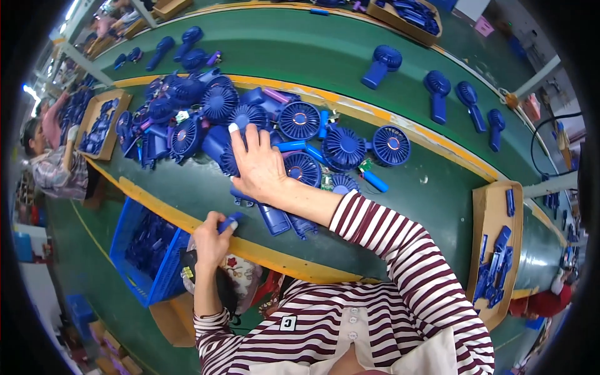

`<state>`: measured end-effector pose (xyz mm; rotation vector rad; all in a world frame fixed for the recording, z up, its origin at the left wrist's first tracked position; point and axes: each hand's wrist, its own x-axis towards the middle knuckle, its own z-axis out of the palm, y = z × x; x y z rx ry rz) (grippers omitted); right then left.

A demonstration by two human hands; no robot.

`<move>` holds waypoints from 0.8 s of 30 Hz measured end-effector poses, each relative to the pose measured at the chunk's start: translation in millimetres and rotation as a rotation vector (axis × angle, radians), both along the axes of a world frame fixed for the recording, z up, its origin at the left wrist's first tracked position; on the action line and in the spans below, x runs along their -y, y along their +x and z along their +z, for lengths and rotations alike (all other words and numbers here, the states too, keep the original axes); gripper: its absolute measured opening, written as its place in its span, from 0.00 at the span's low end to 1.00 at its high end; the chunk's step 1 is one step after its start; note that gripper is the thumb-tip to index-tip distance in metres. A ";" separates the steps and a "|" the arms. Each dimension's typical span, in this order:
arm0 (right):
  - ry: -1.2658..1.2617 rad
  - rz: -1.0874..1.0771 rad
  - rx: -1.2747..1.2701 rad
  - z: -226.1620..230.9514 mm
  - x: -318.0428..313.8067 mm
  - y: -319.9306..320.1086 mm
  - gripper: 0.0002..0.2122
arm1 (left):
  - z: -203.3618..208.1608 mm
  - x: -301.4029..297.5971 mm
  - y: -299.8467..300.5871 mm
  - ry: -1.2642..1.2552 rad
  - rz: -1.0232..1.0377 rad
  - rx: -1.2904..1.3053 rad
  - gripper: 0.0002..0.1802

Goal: The person assembles handheld fans by inserting batteries and circuit boards into the fan handle casings and snapping the plastic covers onto the handles by hand.

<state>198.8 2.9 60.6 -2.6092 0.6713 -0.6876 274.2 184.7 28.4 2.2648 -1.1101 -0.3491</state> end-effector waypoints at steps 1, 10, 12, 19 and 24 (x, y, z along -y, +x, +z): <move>0.028 0.058 0.133 2.8 2.3 -3.0 0.43 | 3.8 -3.1 0.7 -0.014 0.075 -0.084 0.09; 0.856 0.292 1.018 65.0 39.6 -112.2 0.49 | 1.5 33.7 -65.2 -0.595 -0.190 -1.642 0.19; 0.899 0.239 1.139 68.5 44.3 -144.1 0.48 | 9.5 51.9 -89.0 -0.570 -0.233 -1.862 0.17; 1.232 -0.124 1.120 53.6 37.7 -265.5 0.29 | 9.5 110.9 -156.4 -0.277 -0.309 -1.743 0.17; 1.297 -0.251 1.155 3.2 31.0 -322.3 0.28 | 13.0 155.4 -223.7 -0.013 -0.405 -1.820 0.27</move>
